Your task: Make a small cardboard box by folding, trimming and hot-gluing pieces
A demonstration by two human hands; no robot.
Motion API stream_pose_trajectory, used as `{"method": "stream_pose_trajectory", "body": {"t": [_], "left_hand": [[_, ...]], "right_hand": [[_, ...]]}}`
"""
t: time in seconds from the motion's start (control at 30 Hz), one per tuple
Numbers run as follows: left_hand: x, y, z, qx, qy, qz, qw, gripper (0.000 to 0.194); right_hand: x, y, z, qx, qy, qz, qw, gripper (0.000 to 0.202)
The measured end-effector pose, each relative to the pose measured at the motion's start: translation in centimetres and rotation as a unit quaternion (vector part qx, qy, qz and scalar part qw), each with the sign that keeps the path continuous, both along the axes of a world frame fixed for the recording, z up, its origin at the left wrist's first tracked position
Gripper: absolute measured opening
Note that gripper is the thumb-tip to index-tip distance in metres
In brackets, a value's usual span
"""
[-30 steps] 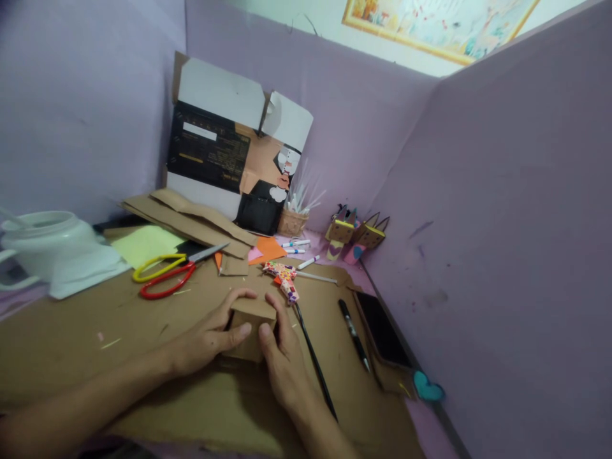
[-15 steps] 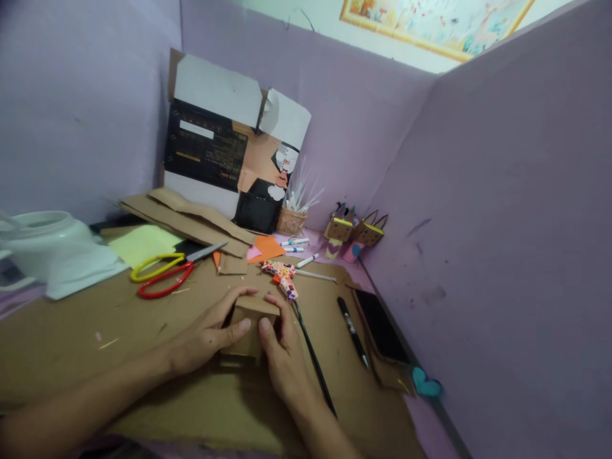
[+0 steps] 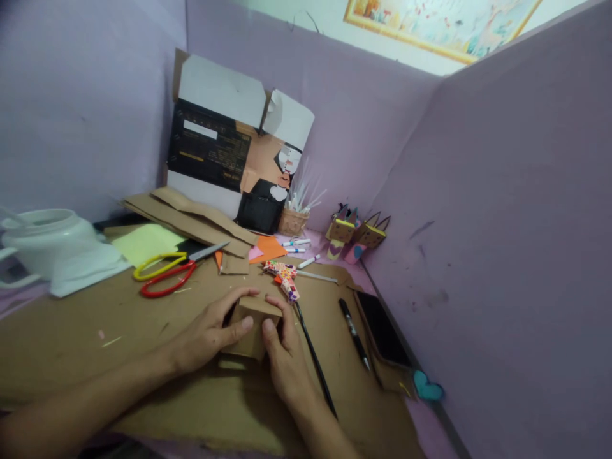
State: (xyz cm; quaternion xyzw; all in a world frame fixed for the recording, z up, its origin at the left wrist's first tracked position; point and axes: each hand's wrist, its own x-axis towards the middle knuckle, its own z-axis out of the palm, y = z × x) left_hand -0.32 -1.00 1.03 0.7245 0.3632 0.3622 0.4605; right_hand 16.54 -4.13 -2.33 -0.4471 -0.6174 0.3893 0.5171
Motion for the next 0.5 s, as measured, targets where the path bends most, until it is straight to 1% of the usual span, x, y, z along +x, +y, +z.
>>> {"method": "stream_pose_trajectory", "body": {"t": [0.27,0.5], "left_hand": [[0.03,-0.24,-0.05,0.029,-0.011,-0.002,1.000,0.039],[0.14,0.00,-0.46,0.005,-0.010,-0.007,1.000,0.041]], "right_hand": [[0.02,0.22,-0.33,0.020,-0.005,-0.012,1.000,0.034],[-0.01,0.14,0.01,0.007,-0.006,-0.008,1.000,0.032]]}}
